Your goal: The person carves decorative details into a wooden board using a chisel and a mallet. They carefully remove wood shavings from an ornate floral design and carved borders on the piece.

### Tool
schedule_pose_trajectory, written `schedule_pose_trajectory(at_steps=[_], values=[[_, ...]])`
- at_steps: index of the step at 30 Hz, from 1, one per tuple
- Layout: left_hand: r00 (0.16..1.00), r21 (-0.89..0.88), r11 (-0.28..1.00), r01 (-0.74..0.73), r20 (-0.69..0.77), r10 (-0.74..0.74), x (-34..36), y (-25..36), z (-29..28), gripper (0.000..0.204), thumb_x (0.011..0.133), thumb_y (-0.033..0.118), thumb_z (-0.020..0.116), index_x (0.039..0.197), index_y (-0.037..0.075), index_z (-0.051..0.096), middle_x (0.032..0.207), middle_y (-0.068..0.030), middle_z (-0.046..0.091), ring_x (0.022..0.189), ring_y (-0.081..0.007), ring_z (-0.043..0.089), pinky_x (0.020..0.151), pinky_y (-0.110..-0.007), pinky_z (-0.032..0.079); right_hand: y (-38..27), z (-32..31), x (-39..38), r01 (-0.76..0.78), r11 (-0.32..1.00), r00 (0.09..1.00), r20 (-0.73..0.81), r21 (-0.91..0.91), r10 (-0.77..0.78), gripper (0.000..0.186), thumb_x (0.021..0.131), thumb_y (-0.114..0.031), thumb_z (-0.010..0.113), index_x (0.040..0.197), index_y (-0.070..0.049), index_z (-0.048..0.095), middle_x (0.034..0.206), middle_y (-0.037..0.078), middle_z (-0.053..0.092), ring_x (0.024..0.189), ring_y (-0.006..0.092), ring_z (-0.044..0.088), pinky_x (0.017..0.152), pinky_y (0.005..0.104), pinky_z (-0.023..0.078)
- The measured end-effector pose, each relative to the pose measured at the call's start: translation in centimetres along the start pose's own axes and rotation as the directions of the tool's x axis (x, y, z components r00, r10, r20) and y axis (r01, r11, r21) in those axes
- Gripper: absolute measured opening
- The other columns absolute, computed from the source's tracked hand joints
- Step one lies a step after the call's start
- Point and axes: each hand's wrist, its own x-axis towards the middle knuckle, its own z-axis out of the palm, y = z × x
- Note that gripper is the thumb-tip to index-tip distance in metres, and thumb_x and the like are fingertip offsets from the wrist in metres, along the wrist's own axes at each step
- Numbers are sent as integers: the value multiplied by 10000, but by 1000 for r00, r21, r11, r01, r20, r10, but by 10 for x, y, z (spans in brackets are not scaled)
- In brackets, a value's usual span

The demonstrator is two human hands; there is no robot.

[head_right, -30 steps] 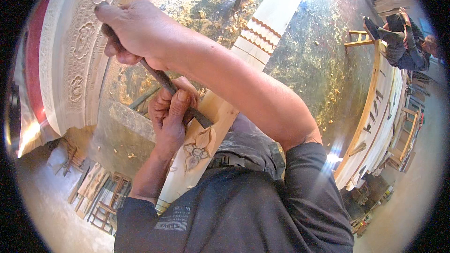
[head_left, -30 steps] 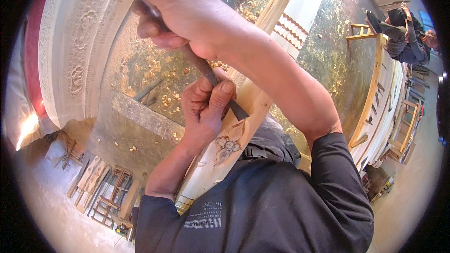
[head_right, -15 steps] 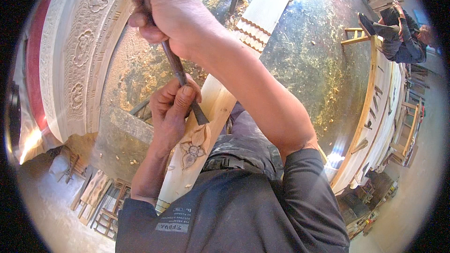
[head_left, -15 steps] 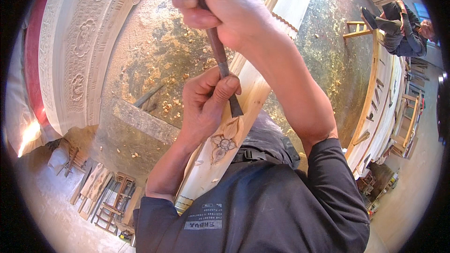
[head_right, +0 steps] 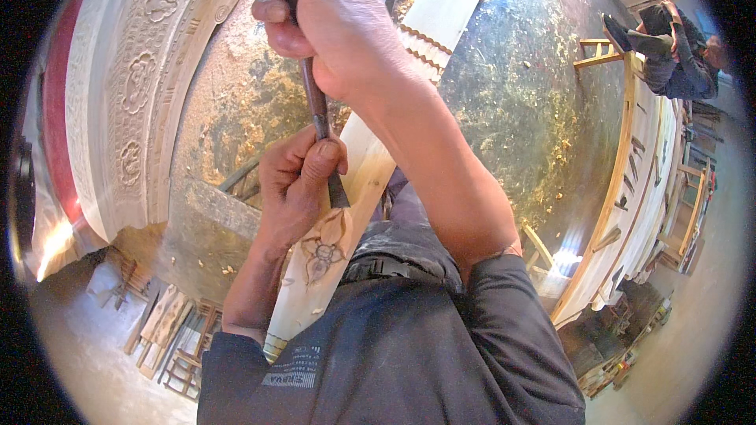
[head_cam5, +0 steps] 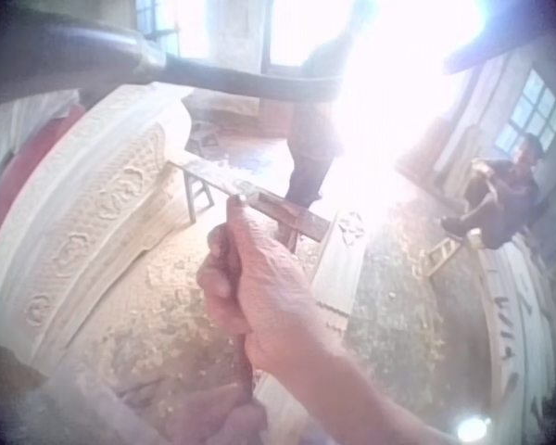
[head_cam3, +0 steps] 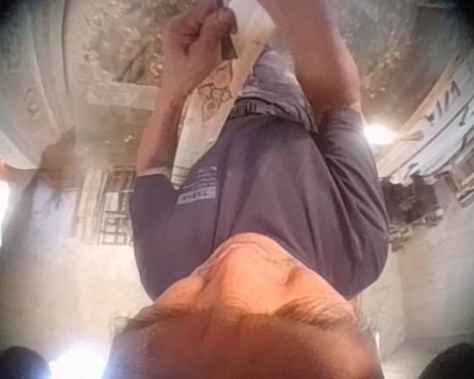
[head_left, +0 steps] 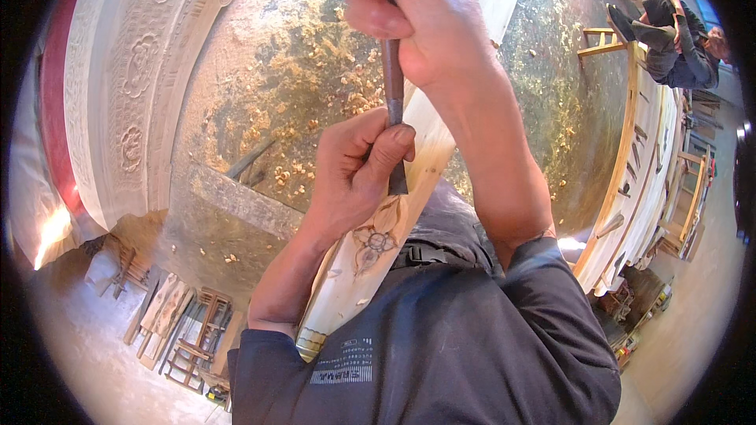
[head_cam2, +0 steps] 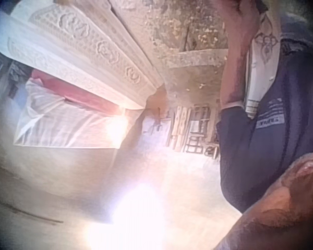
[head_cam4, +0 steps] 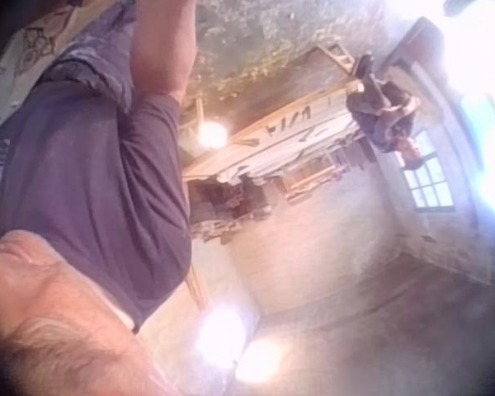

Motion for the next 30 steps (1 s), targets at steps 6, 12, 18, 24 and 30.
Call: schedule_pose_trajectory(at_steps=[6, 12, 18, 24, 30], values=[[999, 20, 1000, -18, -32, 18, 2, -2, 2, 406, 1062, 363, 599, 842, 22, 609, 757, 30, 545, 716, -64, 447, 641, -241, 345, 9, 1, 10, -38, 995, 997, -67, 94, 45, 389, 1084, -480, 505, 899, -138, 525, 634, -14, 446, 489, 77, 336, 426, 235, 228], [999, 9, 1000, 0, -32, 1, -1, -3, -1, 383, 1065, 334, 597, 840, 25, 608, 752, 27, 551, 723, -67, 460, 652, -239, 361, 9, 6, 6, -56, 998, 998, -8, 43, 56, 382, 1084, -471, 506, 900, -137, 529, 632, -9, 448, 477, 81, 336, 419, 242, 229], [994, 53, 998, -36, -99, 41, 4, -1, 6, 374, 1033, 275, 643, 782, 0, 616, 635, 0, 540, 603, -72, 454, 537, -286, 365, 5, -1, 3, -61, 996, 994, -86, 71, 67, 397, 1081, -488, 505, 902, -134, 534, 618, -26, 444, 453, 81, 325, 406, 248, 222], [995, 40, 999, -15, -101, 19, 4, -4, 6, 365, 1019, 248, 667, 761, -6, 621, 614, 6, 531, 601, -58, 450, 527, -281, 360, 10, -2, 7, 13, 999, 988, -154, 43, -6, 393, 1070, -496, 524, 914, -136, 547, 620, -32, 458, 453, 76, 330, 399, 252, 214], [996, 48, 999, -15, -85, 19, 3, 2, 6, 365, 1020, 246, 669, 759, -6, 626, 615, 6, 532, 600, -59, 444, 527, -277, 346, 8, -9, 6, -40, 989, 986, -155, 139, 62, 387, 1071, -489, 527, 903, -140, 542, 615, -19, 465, 431, 86, 310, 391, 251, 213]])
